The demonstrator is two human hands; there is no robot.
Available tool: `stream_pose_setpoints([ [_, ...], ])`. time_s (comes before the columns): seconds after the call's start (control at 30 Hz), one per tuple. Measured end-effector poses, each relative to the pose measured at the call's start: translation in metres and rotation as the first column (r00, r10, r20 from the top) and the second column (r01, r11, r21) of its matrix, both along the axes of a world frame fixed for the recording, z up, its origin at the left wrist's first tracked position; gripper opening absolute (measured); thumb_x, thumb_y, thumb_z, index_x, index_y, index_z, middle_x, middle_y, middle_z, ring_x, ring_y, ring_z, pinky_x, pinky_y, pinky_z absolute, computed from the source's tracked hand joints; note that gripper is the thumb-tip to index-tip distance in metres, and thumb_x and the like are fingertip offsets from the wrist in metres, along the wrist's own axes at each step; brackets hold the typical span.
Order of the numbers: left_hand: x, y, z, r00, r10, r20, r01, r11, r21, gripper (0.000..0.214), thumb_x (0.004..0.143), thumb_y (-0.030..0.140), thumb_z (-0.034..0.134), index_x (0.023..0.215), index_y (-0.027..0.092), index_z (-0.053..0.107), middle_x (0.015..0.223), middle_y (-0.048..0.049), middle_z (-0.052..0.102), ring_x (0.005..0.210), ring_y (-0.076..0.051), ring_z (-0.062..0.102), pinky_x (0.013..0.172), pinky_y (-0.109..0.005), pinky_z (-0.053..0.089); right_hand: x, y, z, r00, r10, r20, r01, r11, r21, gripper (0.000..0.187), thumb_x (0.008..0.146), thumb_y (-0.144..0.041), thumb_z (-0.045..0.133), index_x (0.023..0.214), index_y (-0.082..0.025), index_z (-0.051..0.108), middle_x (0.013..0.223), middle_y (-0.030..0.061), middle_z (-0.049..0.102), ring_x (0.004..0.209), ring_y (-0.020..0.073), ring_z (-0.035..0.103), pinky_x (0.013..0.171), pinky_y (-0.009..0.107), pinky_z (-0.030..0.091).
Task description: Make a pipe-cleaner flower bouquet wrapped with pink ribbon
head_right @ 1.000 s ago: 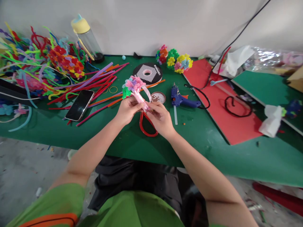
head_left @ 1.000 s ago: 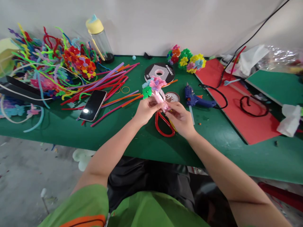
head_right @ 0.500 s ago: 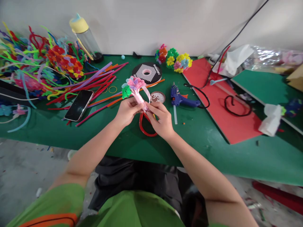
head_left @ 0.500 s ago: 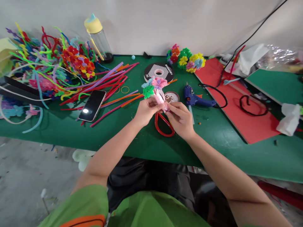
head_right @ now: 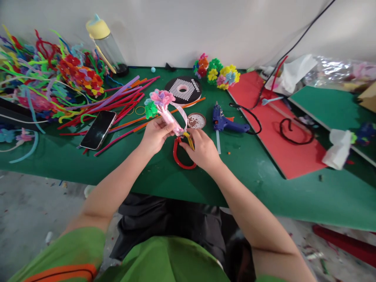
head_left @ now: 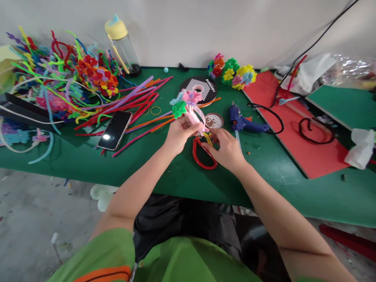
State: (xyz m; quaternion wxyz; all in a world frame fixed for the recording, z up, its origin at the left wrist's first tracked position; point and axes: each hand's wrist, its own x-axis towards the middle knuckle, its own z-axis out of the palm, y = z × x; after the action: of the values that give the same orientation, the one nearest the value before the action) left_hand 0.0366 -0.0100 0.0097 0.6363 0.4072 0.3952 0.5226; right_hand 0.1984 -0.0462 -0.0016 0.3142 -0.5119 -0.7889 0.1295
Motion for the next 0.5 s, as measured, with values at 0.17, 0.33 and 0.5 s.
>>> stream_pose_setpoints([
  [0.17,-0.004,0.004,0.000,0.999,0.018,0.046,-0.020,0.999,0.044,0.035,0.054,0.038,0.081,0.073,0.016,0.063,0.064,0.0012,0.065,0.059,-0.008,0.061,0.055,-0.020,0.049,-0.002,-0.005,0.000,0.926,0.078,0.369,-0.021,0.987,-0.157,0.051,0.079,-0.035,0.060,0.119,-0.007,0.052,0.104,0.0184,0.058,0.086,0.0297,0.062,0.074,0.043,0.054],
  [0.33,-0.010,0.005,0.004,0.999,0.021,0.035,-0.024,0.997,0.077,0.031,0.056,0.036,0.081,0.072,0.017,0.062,0.063,0.0018,0.065,0.058,-0.008,0.060,0.055,-0.022,0.049,0.001,-0.003,-0.003,0.973,0.017,0.228,0.032,0.977,-0.209,0.040,0.079,-0.025,0.057,0.114,-0.006,0.057,0.105,0.0197,0.062,0.093,0.0299,0.063,0.084,0.045,0.052],
  [0.5,-0.017,0.008,0.007,0.999,0.040,0.020,-0.042,0.996,0.084,0.029,0.060,0.034,0.079,0.076,0.017,0.063,0.067,0.0006,0.066,0.058,-0.009,0.060,0.055,-0.022,0.048,0.012,-0.002,0.011,0.973,-0.178,-0.147,0.096,0.892,-0.442,0.043,0.072,-0.035,0.066,0.107,-0.011,0.065,0.091,0.0124,0.069,0.074,0.0223,0.065,0.070,0.040,0.054],
])
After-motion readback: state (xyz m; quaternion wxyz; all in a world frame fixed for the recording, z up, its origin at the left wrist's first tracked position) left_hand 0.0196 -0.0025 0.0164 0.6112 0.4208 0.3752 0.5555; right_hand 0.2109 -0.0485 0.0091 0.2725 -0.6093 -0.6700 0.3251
